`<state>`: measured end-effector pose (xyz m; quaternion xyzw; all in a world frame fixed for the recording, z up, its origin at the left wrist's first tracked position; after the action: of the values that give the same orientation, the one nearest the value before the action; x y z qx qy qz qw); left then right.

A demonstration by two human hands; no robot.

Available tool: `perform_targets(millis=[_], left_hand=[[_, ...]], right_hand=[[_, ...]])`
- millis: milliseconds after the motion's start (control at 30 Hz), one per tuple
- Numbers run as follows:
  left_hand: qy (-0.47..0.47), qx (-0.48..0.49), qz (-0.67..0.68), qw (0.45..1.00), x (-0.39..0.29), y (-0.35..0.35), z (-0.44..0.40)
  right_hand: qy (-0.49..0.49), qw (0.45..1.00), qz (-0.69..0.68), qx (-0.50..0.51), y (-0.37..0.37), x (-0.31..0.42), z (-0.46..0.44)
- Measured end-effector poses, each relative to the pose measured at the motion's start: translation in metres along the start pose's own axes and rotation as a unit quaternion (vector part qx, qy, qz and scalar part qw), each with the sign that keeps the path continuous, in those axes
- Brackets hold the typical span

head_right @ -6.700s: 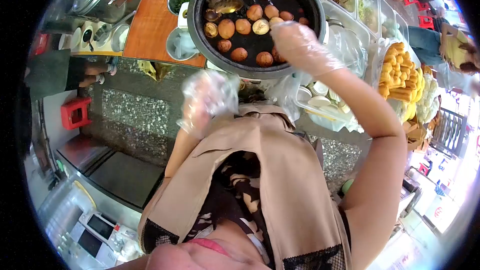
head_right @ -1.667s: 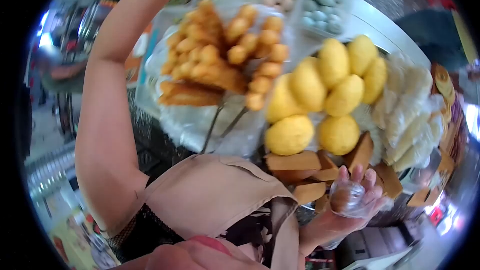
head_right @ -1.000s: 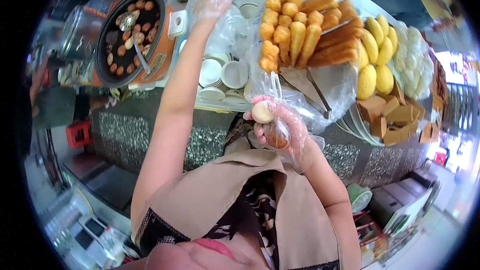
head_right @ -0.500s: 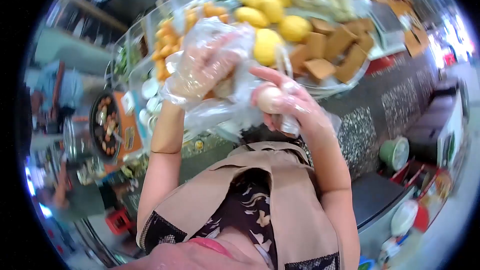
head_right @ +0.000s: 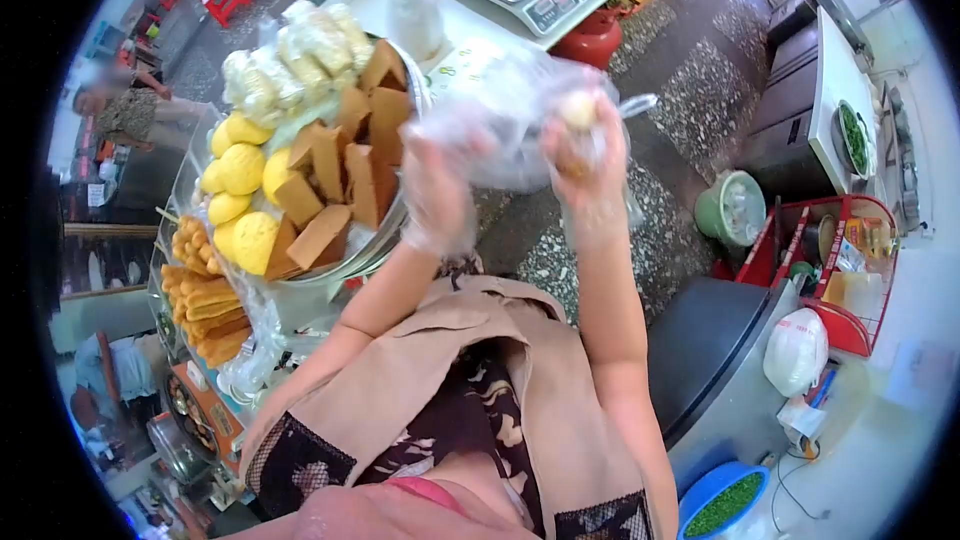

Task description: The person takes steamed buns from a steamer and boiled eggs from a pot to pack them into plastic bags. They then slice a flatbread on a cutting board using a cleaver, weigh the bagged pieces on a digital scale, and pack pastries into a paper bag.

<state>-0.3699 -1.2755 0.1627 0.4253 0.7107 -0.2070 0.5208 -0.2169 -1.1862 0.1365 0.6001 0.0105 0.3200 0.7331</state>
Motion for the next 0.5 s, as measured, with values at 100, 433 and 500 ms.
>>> perform_targets(millis=[100,433,500], left_hand=[[-0.329,-0.234,0.111,0.908,0.085,0.009,-0.037],[-0.013,-0.133,-0.56,0.818,0.231,0.033,-0.198],[-0.153,-0.104,-0.478,0.858,0.263,0.031,-0.218]], right_hand=[[-0.133,0.967,0.189,-0.109,0.028,0.009,-0.071],[0.023,0.839,0.54,0.058,-0.004,-0.06,-0.332],[0.154,0.81,0.566,0.01,-0.01,-0.064,-0.376]])
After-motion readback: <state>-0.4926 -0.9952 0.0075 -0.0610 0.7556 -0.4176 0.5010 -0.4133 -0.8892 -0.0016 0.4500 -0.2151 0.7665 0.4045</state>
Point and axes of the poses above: each hand's wrist, its own z-axis away from the middle knuckle, its own y-axis out of the palm, x = y × z, the point moved 1 cm from there along -z, towards the middle knuckle, and after that the axes turned 10 degrees about -x, right-handed, at the moved point
